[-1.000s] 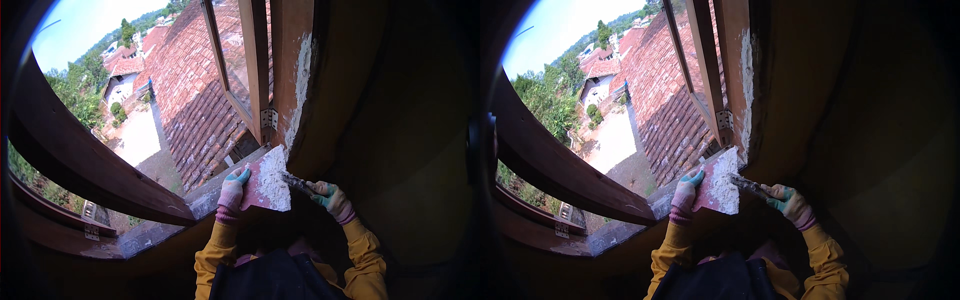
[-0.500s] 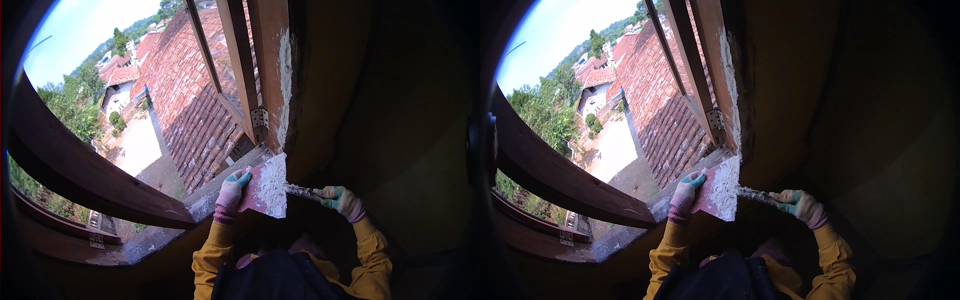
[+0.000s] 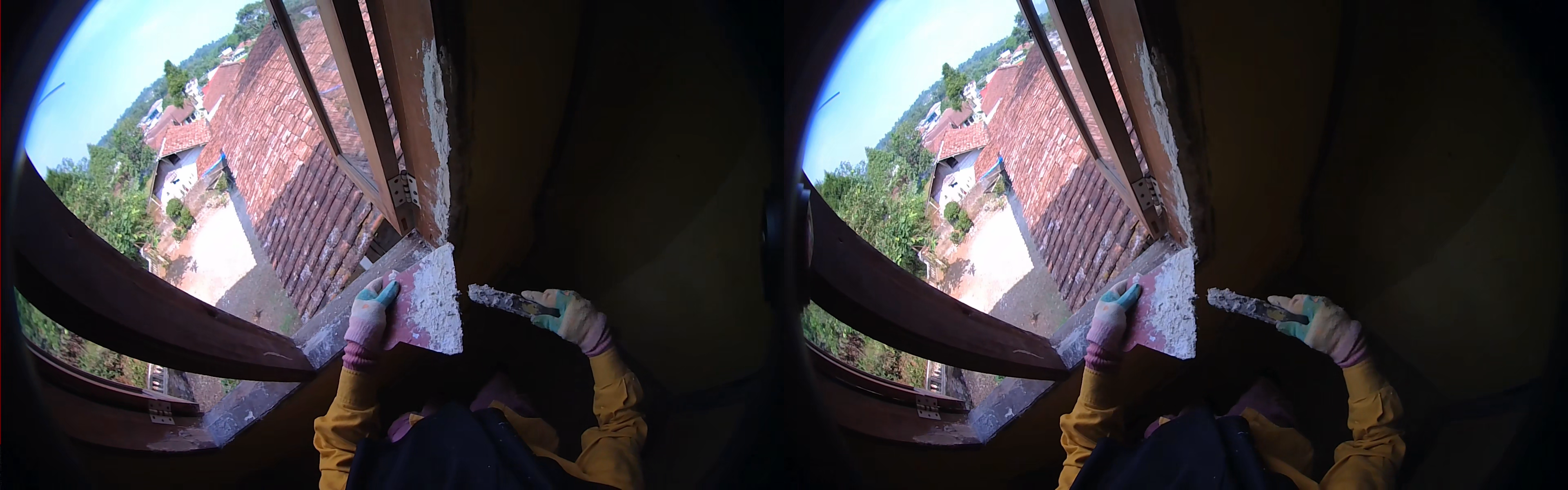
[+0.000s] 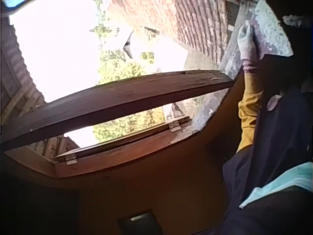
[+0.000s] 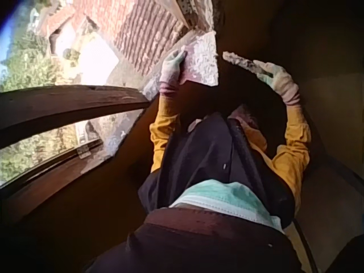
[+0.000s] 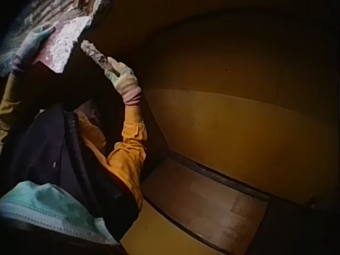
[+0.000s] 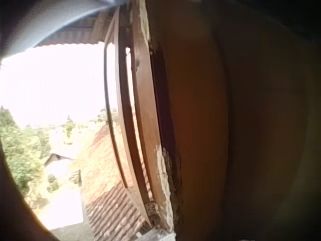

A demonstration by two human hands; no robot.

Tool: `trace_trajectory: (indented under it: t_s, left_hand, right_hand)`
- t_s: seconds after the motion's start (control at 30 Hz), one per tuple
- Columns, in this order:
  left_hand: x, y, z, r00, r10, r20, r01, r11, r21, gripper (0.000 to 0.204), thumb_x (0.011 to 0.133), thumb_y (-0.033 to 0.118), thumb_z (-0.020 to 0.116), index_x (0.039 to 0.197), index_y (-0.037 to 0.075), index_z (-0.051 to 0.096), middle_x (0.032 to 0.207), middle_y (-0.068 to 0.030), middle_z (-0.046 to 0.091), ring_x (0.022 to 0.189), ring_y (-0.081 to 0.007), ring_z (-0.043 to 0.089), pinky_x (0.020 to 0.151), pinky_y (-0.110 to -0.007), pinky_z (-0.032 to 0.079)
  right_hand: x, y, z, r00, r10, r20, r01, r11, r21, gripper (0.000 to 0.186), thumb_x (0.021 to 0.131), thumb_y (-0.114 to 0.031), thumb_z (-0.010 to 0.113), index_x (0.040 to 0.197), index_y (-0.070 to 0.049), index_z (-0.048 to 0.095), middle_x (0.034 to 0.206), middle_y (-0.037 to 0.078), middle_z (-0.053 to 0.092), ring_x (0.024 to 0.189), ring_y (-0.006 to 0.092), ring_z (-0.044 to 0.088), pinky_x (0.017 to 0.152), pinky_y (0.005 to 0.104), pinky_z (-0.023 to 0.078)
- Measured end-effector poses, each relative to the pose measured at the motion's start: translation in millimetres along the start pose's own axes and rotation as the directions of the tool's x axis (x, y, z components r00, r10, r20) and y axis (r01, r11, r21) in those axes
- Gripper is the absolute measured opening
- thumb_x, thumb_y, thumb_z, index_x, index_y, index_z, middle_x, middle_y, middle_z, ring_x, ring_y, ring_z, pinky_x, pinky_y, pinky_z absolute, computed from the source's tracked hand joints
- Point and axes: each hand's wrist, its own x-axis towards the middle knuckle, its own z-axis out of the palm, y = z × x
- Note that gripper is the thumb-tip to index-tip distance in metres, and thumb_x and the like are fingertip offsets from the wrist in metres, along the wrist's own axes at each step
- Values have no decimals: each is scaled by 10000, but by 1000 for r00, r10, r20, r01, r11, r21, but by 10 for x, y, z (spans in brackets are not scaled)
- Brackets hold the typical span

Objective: The person applies plaster around a wooden window frame, scooping plaster from a handheld board and smoothing it onto the wall edge with a putty knife.

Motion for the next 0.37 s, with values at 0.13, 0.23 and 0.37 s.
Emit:
trace_trajectory:
  t_s: [0.13, 0.23, 0.37]
  left_hand:
    - [-54, 108, 110, 1000, 6, -13, -5, 995, 104, 296, 850, 217, 571, 1021, -24, 576, 883, -29, 620, 784, -76, 530, 713, -219, 417]
    - [-94, 31, 265, 1000, 9, -20, -11, 998, -64, 320, 841, 194, 585, 1058, -39, 555, 932, -52, 615, 830, -97, 545, 758, -220, 427]
    - [-28, -23, 569, 997, -33, 75, 54, 953, -299, 352, 841, 165, 585, 1124, -35, 521, 1043, -69, 598, 937, -133, 556, 867, -255, 417]
  right_hand:
    - [-65, -175, 88, 968, 78, -237, -103, 990, -96, 341, 743, -127, 668, 1064, -44, 586, 765, 86, 585, 686, 227, 589, 617, 296, 475]
    - [-55, -301, 240, 882, -17, -470, -108, 965, -238, 326, 751, -133, 667, 1058, -65, 580, 852, 85, 578, 738, 231, 589, 631, 298, 479]
    - [-73, -209, 494, 795, 500, -344, -450, 866, 218, 403, 837, -267, 592, 1192, -107, 489, 1092, 87, 555, 925, 201, 577, 785, 301, 469]
